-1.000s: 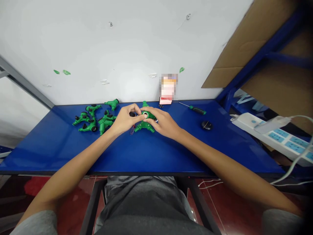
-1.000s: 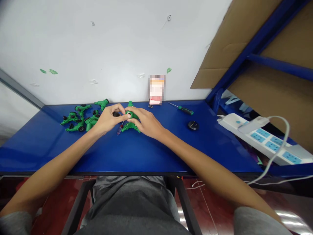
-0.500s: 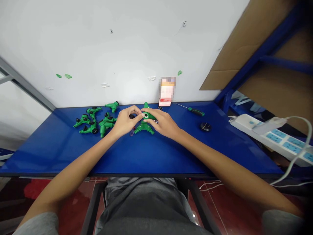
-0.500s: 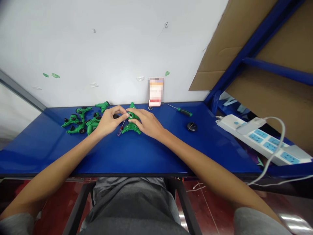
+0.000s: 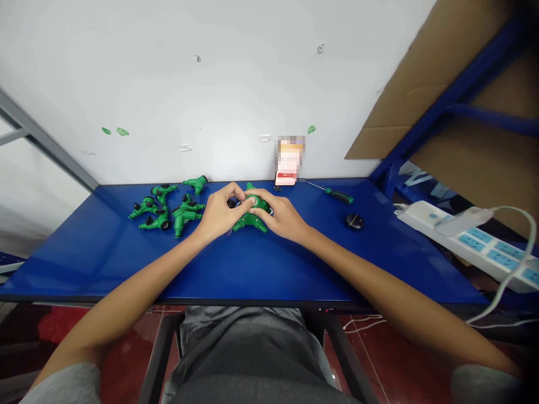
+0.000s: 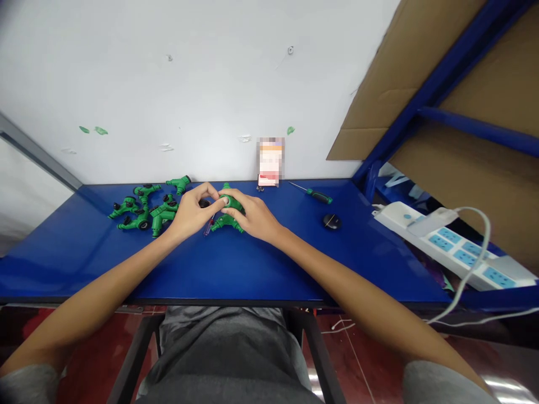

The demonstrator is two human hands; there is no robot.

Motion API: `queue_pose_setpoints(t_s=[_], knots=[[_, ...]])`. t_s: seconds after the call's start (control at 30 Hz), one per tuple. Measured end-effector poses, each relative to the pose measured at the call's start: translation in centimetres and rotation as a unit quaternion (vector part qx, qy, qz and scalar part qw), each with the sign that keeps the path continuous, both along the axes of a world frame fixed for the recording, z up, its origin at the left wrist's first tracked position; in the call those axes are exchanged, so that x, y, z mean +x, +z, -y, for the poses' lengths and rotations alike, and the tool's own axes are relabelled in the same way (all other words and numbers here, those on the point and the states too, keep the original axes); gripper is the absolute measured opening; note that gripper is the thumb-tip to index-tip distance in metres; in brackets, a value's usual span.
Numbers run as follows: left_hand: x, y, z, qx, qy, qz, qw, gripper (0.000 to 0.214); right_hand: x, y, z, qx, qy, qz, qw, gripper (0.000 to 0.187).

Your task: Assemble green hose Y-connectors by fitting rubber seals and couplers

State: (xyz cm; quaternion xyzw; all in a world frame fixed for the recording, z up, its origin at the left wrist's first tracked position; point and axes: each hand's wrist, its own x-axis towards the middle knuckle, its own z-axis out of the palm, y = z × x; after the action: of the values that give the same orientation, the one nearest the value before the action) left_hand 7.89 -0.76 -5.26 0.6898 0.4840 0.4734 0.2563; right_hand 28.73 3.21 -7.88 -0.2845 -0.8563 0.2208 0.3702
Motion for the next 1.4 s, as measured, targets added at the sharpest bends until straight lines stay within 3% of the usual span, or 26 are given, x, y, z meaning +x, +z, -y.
queue_pose_setpoints(t_s=[0.2,0.57,1.07,1.17,1.3,1.4], knots=[[-0.3,0.6,0.2,0.007,-0.048,0.027,0.998,0.023,0.3,-0.2,-0.8,-0.056,0.052,-0.050,0.996,0.041],[0.5,-0.6,0.1,-0.013,0.026,0.020,0.999,0.026,0.0,-0.2,-0.1,0.004,0.034,-0.004,0.999,0.038],[-0.5,-0.3,-0.6,-0.066,-0.049,-0.009,0.997,0.032,0.6,0.0,-0.6,-0.015,0.041,-0.003,0.999,0.042],[-0.9,0.0,-0.8,-0.093,-0.077,0.042,0.992,0.032,0.6,0.0,-0.8,-0.024,0.035,-0.015,0.999,0.042],[-1.9,0.1,-1.8,-0.138,-0.163,0.176,0.961,0.030,0.9,-0.5,-1.4,-0.047,-0.002,-0.032,0.998,0.041],[-2.6,-0.2,-2.6,-0.113,-0.145,0.191,0.964,0.028,1.1,-1.1,-1.7,-0.075,-0.038,-0.038,0.996,0.045]])
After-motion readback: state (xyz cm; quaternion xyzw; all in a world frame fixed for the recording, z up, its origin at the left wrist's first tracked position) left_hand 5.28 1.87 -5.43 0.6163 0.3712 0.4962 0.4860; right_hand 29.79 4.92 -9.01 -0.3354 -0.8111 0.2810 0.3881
